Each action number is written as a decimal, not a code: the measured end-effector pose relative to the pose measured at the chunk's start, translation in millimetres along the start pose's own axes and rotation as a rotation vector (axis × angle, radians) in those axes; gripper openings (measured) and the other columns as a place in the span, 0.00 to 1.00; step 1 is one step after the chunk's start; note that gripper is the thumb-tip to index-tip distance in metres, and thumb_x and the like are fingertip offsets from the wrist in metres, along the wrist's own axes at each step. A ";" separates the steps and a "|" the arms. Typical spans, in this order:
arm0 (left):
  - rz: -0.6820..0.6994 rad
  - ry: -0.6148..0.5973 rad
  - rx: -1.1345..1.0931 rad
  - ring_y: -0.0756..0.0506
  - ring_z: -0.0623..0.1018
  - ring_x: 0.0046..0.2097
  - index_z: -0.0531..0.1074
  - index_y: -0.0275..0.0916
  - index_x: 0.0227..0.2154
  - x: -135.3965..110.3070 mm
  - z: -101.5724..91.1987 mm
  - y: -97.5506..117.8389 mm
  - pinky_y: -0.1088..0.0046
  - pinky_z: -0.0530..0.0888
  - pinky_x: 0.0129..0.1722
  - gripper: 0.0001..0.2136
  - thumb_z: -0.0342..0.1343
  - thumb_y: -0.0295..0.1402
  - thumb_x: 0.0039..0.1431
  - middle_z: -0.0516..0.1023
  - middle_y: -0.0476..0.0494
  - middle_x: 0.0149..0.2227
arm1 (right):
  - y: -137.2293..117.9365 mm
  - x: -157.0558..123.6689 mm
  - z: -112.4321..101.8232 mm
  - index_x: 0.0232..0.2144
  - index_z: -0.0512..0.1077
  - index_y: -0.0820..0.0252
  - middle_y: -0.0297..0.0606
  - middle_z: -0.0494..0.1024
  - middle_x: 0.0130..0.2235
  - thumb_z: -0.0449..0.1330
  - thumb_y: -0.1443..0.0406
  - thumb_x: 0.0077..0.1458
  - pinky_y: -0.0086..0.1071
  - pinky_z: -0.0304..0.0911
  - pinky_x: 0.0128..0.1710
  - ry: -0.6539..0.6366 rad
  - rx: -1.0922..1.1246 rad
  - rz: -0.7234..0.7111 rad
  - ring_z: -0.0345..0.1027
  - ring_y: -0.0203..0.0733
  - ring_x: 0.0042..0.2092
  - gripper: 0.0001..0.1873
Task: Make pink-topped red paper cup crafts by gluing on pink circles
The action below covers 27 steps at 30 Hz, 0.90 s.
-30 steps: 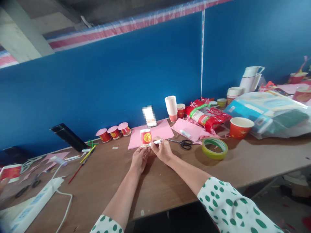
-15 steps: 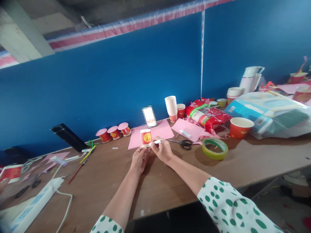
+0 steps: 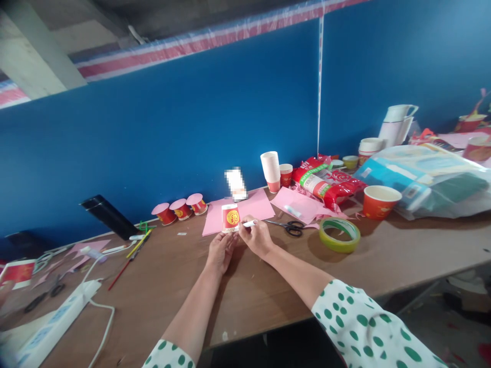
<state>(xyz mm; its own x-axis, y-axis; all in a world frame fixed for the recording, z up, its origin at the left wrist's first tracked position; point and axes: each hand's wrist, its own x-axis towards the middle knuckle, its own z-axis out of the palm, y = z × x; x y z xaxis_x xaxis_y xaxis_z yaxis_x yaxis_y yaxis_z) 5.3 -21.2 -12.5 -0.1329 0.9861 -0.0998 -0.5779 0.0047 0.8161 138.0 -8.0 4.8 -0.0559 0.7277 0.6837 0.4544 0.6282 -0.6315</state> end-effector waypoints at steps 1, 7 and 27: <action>-0.001 0.003 0.001 0.52 0.78 0.32 0.71 0.32 0.29 0.0 0.0 0.1 0.80 0.74 0.37 0.06 0.61 0.23 0.46 0.79 0.42 0.30 | 0.0 0.1 0.0 0.28 0.65 0.59 0.34 0.71 0.24 0.51 0.64 0.57 0.27 0.59 0.27 -0.001 -0.001 -0.001 0.65 0.35 0.24 0.08; -0.002 0.003 -0.007 0.52 0.78 0.32 0.70 0.32 0.29 0.0 -0.4 -0.4 0.80 0.74 0.37 0.06 0.61 0.23 0.47 0.79 0.42 0.29 | 1.1 -0.3 0.1 0.28 0.66 0.59 0.34 0.71 0.23 0.51 0.64 0.57 0.27 0.59 0.27 -0.013 0.000 -0.009 0.65 0.35 0.24 0.08; -0.025 0.004 -0.005 0.52 0.78 0.34 0.70 0.33 0.30 0.2 -1.8 0.8 0.80 0.74 0.38 0.07 0.62 0.25 0.47 0.79 0.42 0.31 | 1.7 -0.8 1.2 0.27 0.63 0.58 0.31 0.68 0.21 0.51 0.65 0.55 0.25 0.57 0.24 -0.024 0.001 0.016 0.63 0.34 0.22 0.06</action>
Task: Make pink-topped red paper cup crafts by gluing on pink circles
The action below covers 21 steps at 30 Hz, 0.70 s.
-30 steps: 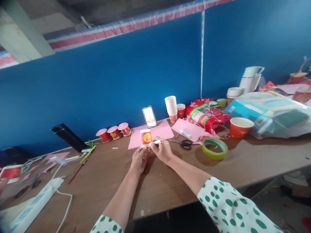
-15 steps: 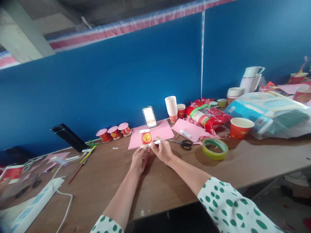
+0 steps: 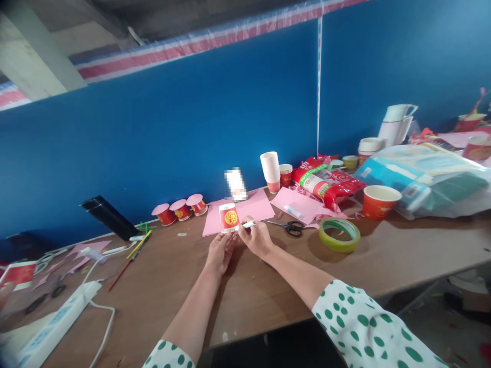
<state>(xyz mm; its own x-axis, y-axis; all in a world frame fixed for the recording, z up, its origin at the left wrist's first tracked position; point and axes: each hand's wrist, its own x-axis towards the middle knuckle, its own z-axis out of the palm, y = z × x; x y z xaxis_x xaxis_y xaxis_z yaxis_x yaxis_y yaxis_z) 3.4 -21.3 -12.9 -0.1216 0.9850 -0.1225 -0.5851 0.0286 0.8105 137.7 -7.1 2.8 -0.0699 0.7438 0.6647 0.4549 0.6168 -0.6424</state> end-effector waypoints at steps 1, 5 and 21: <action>-0.002 -0.005 -0.005 0.52 0.78 0.34 0.70 0.33 0.30 0.5 -0.6 -0.2 0.80 0.74 0.38 0.07 0.62 0.25 0.47 0.79 0.42 0.31 | 0.0 -0.3 0.0 0.27 0.63 0.58 0.31 0.68 0.21 0.51 0.64 0.56 0.25 0.57 0.24 -0.001 0.000 -0.002 0.63 0.34 0.22 0.07; -0.006 -0.034 -0.024 0.51 0.78 0.35 0.72 0.32 0.32 2.5 -2.6 -1.2 0.79 0.74 0.38 0.08 0.62 0.24 0.47 0.79 0.42 0.32 | 0.5 -1.1 0.0 0.27 0.63 0.58 0.32 0.69 0.22 0.51 0.63 0.56 0.25 0.57 0.24 -0.025 0.009 -0.004 0.63 0.35 0.23 0.07; 0.005 -0.059 -0.036 0.51 0.78 0.37 0.71 0.34 0.33 4.5 -4.9 -2.7 0.77 0.73 0.42 0.10 0.62 0.26 0.46 0.79 0.43 0.35 | -4.8 -0.9 -3.0 0.28 0.65 0.58 0.34 0.71 0.24 0.51 0.65 0.57 0.26 0.59 0.28 -0.029 -0.025 -0.045 0.65 0.36 0.25 0.07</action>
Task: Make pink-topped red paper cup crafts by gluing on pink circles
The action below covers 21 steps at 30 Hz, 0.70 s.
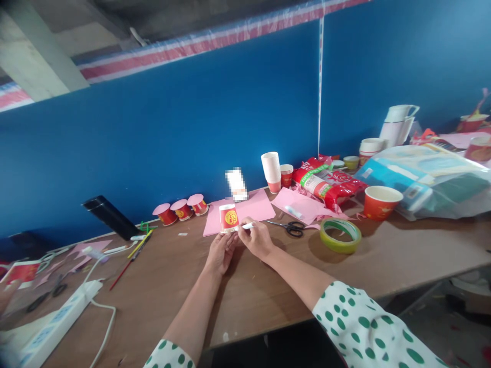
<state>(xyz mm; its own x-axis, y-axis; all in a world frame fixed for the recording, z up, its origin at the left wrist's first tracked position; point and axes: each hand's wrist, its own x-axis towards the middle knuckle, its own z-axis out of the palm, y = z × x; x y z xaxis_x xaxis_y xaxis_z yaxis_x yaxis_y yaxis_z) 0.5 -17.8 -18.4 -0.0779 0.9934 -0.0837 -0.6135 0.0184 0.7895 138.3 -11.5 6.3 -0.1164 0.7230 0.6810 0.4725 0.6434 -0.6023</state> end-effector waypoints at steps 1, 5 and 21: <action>0.004 -0.005 -0.001 0.51 0.78 0.37 0.71 0.34 0.33 0.1 -0.1 -0.1 0.77 0.73 0.42 0.09 0.62 0.26 0.46 0.79 0.43 0.35 | -0.2 0.0 0.0 0.28 0.65 0.58 0.34 0.71 0.24 0.51 0.65 0.57 0.26 0.59 0.28 -0.001 0.002 -0.001 0.65 0.36 0.25 0.07; 0.006 -0.015 -0.003 0.51 0.78 0.37 0.72 0.34 0.33 0.2 0.1 0.5 0.78 0.74 0.40 0.09 0.62 0.25 0.46 0.79 0.43 0.35 | -0.3 0.1 0.3 0.28 0.65 0.58 0.33 0.70 0.24 0.51 0.65 0.57 0.26 0.58 0.28 0.002 0.009 0.003 0.65 0.35 0.25 0.07; 0.001 0.034 -0.023 0.53 0.78 0.33 0.72 0.32 0.31 -1.7 5.0 1.7 0.80 0.74 0.38 0.07 0.61 0.23 0.47 0.78 0.43 0.31 | -1.4 -0.5 1.9 0.29 0.65 0.59 0.34 0.70 0.24 0.50 0.65 0.58 0.26 0.59 0.28 -0.005 0.038 0.006 0.64 0.35 0.25 0.07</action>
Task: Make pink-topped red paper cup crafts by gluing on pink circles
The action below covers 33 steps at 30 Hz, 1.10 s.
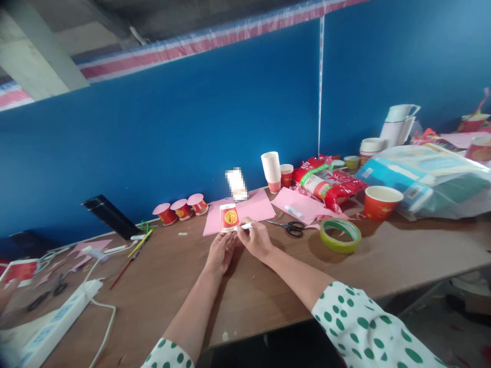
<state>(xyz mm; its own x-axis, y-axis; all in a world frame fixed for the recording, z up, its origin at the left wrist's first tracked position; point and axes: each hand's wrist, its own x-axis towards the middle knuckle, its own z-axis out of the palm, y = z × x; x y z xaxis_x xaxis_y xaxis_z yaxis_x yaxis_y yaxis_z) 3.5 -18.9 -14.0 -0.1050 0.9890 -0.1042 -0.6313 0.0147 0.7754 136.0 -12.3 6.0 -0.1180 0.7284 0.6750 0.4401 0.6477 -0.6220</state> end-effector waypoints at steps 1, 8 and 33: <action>-0.001 0.006 0.001 0.53 0.78 0.33 0.72 0.32 0.31 -0.2 0.4 0.2 0.80 0.73 0.38 0.07 0.61 0.23 0.47 0.78 0.43 0.31 | 0.3 -0.2 0.3 0.29 0.65 0.59 0.34 0.70 0.24 0.50 0.65 0.58 0.26 0.59 0.28 0.002 0.001 0.002 0.64 0.35 0.26 0.07; -0.007 0.035 0.007 0.53 0.77 0.33 0.73 0.30 0.29 -1.1 2.4 1.3 0.80 0.73 0.38 0.03 0.58 0.22 0.49 0.78 0.42 0.30 | 2.1 -0.4 1.6 0.29 0.66 0.59 0.33 0.70 0.24 0.50 0.65 0.57 0.26 0.58 0.28 -0.010 0.007 0.019 0.64 0.35 0.25 0.07; -0.007 -0.010 0.052 0.53 0.78 0.33 0.72 0.33 0.30 -1.1 -0.1 0.9 0.79 0.73 0.39 0.07 0.63 0.26 0.46 0.78 0.45 0.29 | 0.9 -1.4 2.2 0.28 0.64 0.58 0.32 0.69 0.23 0.51 0.65 0.57 0.25 0.57 0.27 -0.008 0.011 0.026 0.63 0.34 0.25 0.07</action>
<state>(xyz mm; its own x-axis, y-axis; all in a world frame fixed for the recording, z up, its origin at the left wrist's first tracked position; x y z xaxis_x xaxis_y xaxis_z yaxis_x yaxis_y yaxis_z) 2.9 -20.0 -13.3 -0.0934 0.9902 -0.1036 -0.5907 0.0287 0.8064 134.5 -12.2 3.7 -0.1141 0.7467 0.6553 0.4337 0.6309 -0.6433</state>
